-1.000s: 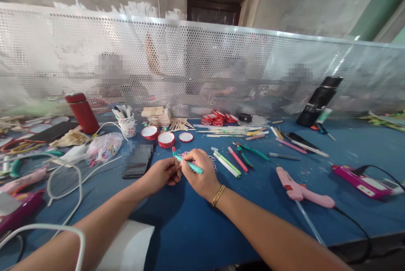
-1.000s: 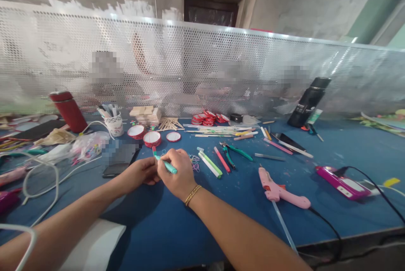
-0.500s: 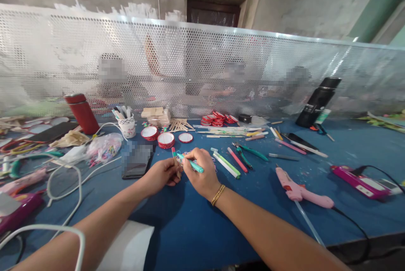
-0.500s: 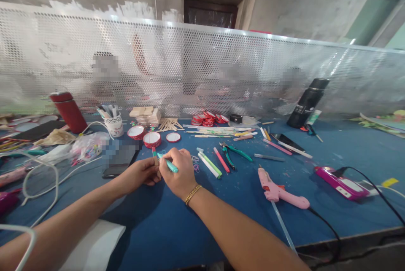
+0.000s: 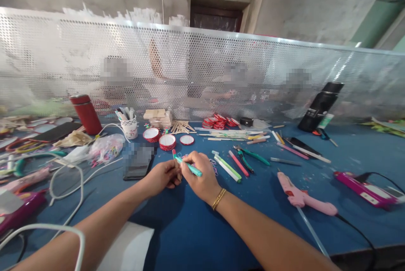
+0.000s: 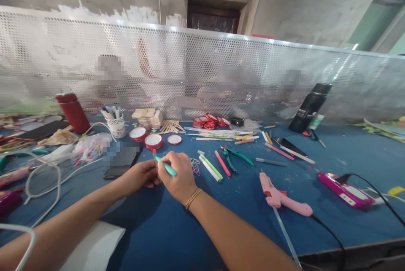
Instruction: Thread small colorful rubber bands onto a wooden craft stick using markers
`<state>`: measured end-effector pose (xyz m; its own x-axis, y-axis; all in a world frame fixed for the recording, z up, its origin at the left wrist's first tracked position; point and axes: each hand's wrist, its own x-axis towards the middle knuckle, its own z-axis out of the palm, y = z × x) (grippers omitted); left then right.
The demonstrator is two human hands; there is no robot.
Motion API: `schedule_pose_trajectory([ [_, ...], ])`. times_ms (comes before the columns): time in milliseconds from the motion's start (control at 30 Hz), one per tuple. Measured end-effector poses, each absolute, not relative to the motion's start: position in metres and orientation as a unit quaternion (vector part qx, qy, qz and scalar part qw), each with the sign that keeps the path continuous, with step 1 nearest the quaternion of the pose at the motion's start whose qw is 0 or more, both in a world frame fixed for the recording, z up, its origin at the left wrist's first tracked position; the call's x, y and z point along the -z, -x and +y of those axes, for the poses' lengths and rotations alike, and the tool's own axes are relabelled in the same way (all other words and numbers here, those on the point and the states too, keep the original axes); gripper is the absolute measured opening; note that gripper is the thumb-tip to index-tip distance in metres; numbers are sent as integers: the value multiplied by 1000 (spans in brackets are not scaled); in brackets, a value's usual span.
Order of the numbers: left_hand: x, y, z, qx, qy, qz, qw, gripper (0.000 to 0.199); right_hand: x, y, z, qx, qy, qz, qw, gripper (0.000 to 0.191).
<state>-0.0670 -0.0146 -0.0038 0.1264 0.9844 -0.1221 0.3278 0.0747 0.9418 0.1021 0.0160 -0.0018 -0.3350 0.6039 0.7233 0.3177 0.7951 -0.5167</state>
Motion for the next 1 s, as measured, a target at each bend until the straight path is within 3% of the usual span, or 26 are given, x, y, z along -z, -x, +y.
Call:
schedule_pose_trajectory([
  [1000,-3,65,-18,-338,-596,572,452,30,-4,-106,17,-143,278,-814,490,6],
])
